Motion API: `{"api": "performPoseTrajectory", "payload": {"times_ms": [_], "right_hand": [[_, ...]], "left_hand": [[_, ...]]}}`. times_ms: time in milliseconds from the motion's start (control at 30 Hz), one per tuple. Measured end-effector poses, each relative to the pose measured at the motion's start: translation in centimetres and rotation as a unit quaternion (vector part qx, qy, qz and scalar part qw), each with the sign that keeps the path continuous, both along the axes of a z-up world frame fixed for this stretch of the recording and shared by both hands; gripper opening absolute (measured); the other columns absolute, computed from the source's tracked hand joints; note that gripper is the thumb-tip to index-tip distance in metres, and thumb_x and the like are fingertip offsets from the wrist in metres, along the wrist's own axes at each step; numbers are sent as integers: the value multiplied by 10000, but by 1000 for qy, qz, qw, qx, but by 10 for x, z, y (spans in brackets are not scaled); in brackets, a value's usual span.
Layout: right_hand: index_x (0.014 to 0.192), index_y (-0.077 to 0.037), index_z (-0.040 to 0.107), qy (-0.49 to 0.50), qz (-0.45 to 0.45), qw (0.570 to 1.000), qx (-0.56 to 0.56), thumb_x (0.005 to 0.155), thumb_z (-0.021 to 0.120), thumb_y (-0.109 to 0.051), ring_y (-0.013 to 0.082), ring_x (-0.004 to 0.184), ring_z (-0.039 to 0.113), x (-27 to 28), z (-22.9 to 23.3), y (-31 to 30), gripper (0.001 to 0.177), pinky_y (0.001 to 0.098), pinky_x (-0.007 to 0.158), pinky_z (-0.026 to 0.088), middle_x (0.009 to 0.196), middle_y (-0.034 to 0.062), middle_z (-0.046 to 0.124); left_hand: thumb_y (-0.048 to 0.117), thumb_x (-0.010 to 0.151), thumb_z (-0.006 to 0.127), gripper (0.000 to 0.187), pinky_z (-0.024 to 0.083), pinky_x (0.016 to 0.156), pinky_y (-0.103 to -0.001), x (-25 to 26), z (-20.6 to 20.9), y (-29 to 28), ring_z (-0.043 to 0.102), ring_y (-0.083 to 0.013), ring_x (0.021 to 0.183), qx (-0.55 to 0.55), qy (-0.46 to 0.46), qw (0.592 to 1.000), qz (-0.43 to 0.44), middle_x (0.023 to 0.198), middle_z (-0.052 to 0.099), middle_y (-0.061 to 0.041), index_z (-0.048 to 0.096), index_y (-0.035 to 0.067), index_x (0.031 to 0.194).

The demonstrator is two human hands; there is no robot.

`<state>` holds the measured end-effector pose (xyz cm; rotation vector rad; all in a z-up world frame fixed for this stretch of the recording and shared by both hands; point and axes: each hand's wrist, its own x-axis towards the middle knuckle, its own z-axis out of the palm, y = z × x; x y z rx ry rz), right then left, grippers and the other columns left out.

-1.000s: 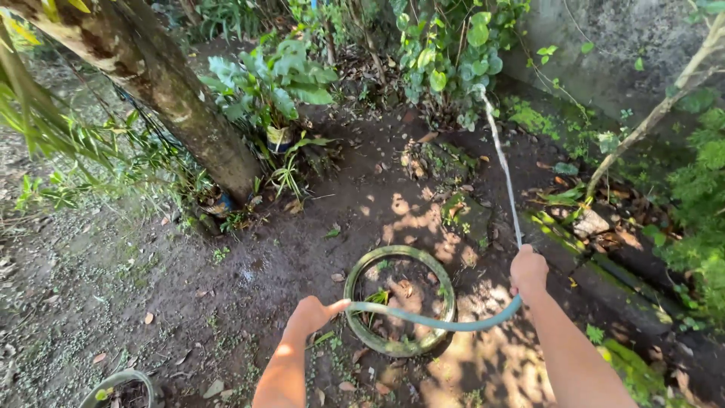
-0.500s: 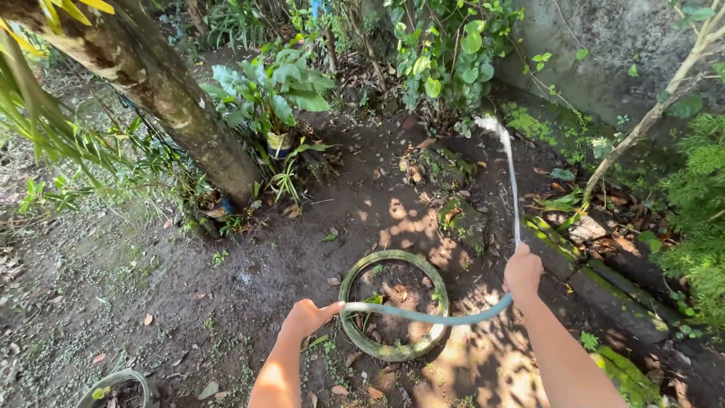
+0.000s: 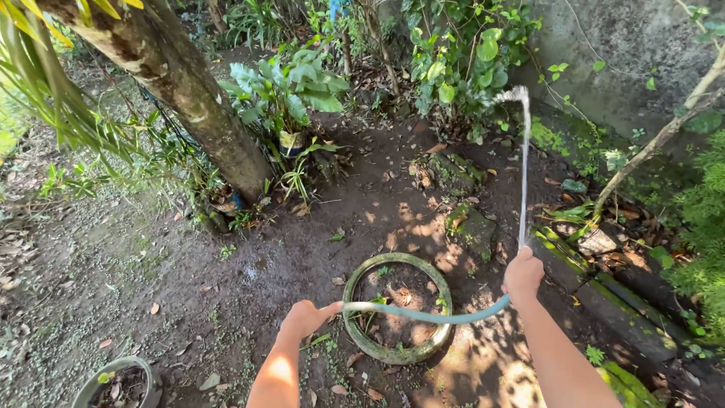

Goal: The person uses a garden hose to water various plants and the ground in a backyard garden. They direct the water stream at potted plants, the base of a tree, and along a paved walkway.

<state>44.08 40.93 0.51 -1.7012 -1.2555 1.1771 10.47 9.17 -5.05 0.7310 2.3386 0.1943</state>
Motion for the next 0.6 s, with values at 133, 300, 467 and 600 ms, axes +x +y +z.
{"api": "performPoseTrajectory", "payload": {"times_ms": [133,300,467,600], "right_hand": [[840,-11,490,-20,-4,997,-76,1127,215,-335,285,423,393,3,8,0,513,450,385,372,601,167,437],[761,-141,353,27,-24,996,-80,1072,239,-287,212,430,293,6,15,-3,362,384,374,291,570,74,308],[742,-147,328,35,-17,998,-42,1059,253,-251,204,418,279,8,22,-2,343,390,363,288,556,67,269],[742,-148,321,33,-19,998,-47,1076,237,-255,201,408,260,8,23,0,360,387,357,274,554,60,255]], "left_hand": [[934,767,583,842,146,545,-346,0,2,0,216,-149,509,-3,2,1000,10,608,270,7,234,175,658],[936,732,562,814,222,545,-332,8,14,2,352,-163,541,-15,-8,1000,24,696,481,-31,405,138,699],[908,752,593,788,249,548,-346,15,19,5,344,-162,525,5,-22,999,32,624,430,-11,385,154,652],[926,767,581,823,203,533,-348,13,8,7,254,-152,515,7,-16,999,27,596,327,2,287,166,646]]}}
